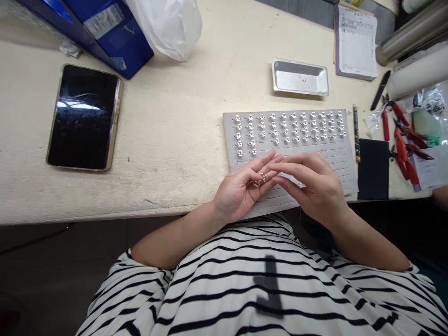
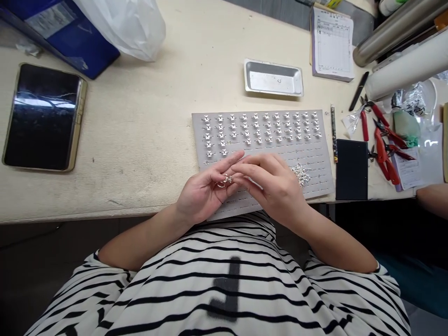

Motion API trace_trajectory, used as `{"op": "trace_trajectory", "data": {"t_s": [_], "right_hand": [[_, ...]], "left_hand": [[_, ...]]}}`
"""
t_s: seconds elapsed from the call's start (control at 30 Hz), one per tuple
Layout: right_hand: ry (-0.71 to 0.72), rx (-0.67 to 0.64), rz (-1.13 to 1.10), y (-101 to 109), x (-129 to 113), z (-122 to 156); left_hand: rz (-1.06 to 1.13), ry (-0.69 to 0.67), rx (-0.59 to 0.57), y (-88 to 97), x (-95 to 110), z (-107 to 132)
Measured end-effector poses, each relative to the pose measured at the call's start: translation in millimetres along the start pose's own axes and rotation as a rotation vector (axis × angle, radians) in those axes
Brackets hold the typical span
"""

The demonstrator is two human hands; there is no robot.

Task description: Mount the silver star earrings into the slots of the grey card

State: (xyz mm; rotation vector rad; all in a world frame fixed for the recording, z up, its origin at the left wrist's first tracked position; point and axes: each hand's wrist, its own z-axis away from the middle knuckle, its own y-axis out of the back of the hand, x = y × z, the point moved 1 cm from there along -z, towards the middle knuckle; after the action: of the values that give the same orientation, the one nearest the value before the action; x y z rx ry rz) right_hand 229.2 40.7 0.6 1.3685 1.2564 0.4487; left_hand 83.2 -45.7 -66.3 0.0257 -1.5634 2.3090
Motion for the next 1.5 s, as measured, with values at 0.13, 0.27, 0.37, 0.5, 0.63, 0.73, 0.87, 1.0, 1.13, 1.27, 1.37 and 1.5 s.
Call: {"op": "trace_trajectory", "data": {"t_s": [0.13, 0.27, 0.37, 0.5, 0.63, 0.73, 0.87, 1.0, 1.13, 1.27, 1.37, 1.5], "right_hand": [[-0.001, -0.042, -0.022, -8, -1, -1], [-0.083, -0.025, -0.133, -8, 1, -3], [-0.124, 0.007, -0.190, -7, 1, -3], [-0.074, -0.027, -0.092, -10, 0, -5], [-0.015, 0.033, -0.044, -12, 0, -7], [-0.015, 0.110, 0.004, -8, 1, -6], [-0.179, 0.123, -0.137, -2, 3, -3], [-0.294, 0.087, -0.307, -2, 7, -1], [-0.289, 0.105, -0.280, -5, 9, 3], [-0.163, 0.226, -0.218, -6, 3, 8], [-0.119, 0.176, -0.165, -6, -2, 6], [-0.185, 0.164, -0.181, -4, 4, -2]], "left_hand": [[-0.004, 0.016, -0.014, 0.5, -1, 0], [0.014, -0.016, -0.050, 0.0, -1, 0], [0.026, -0.034, -0.052, -0.3, -1, 0], [0.010, -0.007, -0.044, 0.4, -2, -1], [-0.012, -0.053, -0.056, 0.3, -3, -1], [-0.087, -0.145, -0.061, 1.1, -4, -1], [-0.251, -0.218, -0.052, 3.3, -7, -2], [-0.319, -0.230, -0.037, 2.4, -8, -2], [-0.322, -0.204, 0.006, -0.9, -5, -1], [-0.300, -0.184, 0.034, -2.1, -4, -2], [-0.294, -0.194, 0.019, -1.5, -4, -2], [-0.273, -0.204, 0.001, -0.8, -4, -2]]}}
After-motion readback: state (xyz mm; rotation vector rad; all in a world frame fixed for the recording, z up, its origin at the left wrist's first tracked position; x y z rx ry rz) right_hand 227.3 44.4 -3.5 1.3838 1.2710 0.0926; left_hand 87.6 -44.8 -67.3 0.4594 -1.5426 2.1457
